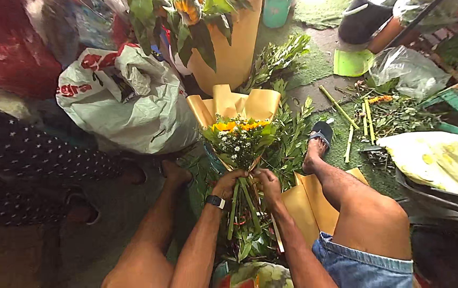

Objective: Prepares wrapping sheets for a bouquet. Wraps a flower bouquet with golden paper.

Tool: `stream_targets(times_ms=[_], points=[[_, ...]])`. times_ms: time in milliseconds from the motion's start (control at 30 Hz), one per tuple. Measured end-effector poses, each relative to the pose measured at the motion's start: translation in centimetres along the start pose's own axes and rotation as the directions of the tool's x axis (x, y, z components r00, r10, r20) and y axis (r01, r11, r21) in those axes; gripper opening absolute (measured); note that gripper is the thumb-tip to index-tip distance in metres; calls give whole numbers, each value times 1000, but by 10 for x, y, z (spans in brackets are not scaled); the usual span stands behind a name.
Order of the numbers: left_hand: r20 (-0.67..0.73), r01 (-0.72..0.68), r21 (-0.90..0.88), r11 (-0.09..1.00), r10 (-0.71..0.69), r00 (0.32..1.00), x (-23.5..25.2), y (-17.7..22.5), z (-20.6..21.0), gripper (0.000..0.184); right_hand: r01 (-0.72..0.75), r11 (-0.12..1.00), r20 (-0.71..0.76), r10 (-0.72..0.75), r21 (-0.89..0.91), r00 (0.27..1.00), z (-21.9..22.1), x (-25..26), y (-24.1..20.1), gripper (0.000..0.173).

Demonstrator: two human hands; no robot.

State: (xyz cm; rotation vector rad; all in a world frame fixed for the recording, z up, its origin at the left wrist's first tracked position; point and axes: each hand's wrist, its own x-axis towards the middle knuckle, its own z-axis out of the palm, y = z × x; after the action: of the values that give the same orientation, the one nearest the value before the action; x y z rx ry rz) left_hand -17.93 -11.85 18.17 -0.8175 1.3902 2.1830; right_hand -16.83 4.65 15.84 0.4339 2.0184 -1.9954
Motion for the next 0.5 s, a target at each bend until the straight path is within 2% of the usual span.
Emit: stream_targets(times_ms=[67, 133, 167, 233, 300, 333, 367, 400, 433, 467, 500], points=[[-35, 0, 41, 999, 2, 999, -3, 3, 2, 19, -76, 995, -36, 78, 60, 996, -5, 12, 9, 35], [-58, 23, 79, 997, -18, 998, -6, 2, 2, 15, -240, 968, 115, 231, 72, 966, -3, 17, 28, 47], [-73, 37, 98, 994, -30, 997, -6, 1, 1, 13, -334, 941, 232, 313, 60, 921, 0, 15, 40, 56], [-69, 31, 120, 992, -23, 997, -6, -2, 1, 8, -478, 878, 461, 436, -28, 773, 1, 3, 58, 63], [-69, 22, 101, 995, -15, 997, -7, -1, 0, 6, -502, 851, 569, 491, -153, 659, -7, -5, 70, 68], [-76, 23, 95, 995, -16, 997, -8, -2, -2, 8, -495, 842, 563, 521, -216, 641, -15, -8, 76, 72], [-80, 24, 105, 994, -16, 997, -9, -2, -6, 7, -479, 839, 508, 540, -260, 671, -26, -9, 82, 71], [-92, 21, 125, 992, -9, 996, -11, -1, -8, 6, -454, 851, 406, 524, -262, 749, -38, -8, 89, 63], [-113, 16, 146, 989, 0, 994, -14, 0, -10, 5, -431, 875, 257, 478, -219, 840, -49, -5, 96, 51], [-129, 13, 161, 987, 8, 992, -17, 1, -12, 6, -413, 894, 92, 432, -172, 897, -61, 0, 103, 44], [-141, 12, 175, 984, 13, 990, -19, 2, -15, 8, -406, 903, -49, 403, -141, 914, -72, 7, 107, 41]])
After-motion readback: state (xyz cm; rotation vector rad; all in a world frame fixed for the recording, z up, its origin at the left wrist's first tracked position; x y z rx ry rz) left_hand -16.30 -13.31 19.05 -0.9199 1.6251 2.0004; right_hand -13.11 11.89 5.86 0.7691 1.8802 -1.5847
